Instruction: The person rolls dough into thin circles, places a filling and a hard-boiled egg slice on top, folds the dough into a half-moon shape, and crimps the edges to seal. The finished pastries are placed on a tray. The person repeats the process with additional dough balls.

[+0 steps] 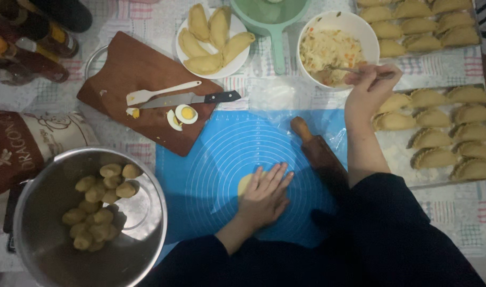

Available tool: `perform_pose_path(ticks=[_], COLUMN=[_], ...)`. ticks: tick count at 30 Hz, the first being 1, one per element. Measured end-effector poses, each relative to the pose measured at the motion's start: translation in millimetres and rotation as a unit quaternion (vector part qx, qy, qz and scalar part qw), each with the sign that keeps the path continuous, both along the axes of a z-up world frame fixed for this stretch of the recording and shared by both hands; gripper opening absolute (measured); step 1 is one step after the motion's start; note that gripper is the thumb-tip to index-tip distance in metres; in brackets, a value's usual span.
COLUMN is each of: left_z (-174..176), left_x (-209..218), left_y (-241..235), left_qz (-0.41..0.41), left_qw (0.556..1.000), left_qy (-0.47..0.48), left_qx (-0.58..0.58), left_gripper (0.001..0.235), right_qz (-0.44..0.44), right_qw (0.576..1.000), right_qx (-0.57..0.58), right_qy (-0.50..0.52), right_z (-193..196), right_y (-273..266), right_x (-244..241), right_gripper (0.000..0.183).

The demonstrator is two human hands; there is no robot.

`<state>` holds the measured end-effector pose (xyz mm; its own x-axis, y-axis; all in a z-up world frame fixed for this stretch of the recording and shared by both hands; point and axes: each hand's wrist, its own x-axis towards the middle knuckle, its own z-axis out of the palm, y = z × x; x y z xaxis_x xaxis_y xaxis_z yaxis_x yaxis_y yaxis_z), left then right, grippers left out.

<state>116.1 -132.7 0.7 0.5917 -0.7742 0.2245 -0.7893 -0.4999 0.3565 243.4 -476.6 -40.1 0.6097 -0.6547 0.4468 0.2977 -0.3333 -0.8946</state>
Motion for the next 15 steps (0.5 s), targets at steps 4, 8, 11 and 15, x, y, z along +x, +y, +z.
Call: perform_pose_path(ticks=[4, 8, 11, 15], left_z=[1.7, 2.2, 3.2, 1.9], left_x=[0.8, 0.7, -0.8, -3.1], left_y=[0.5, -0.6, 0.2, 4.0], left_qz=[0.001, 0.005, 0.002, 0.004], left_qw=[1.0, 1.0, 1.0, 0.999], left_qy=[0.02, 0.018, 0.023, 0.018], left_qx=[-0.002, -0.015, -0.02, -0.034], left_gripper=[0.075, 0.075, 0.077, 0.078], right_qz=[0.009, 0.0, 0.018, 0.006], right_qw=[0.996, 0.994, 0.995, 0.998], right_qx=[0.075, 0.097, 0.074, 0.035], right_qy=[-0.039, -0.058, -0.067, -0.047], right_z=[2.7, 6.7, 9.3, 11.2], right_y=[-8.3, -18.4, -27.1, -34.7], right_x=[-0.8, 0.5, -1.0, -4.3], right_gripper=[0.012, 0.013, 0.011, 0.012])
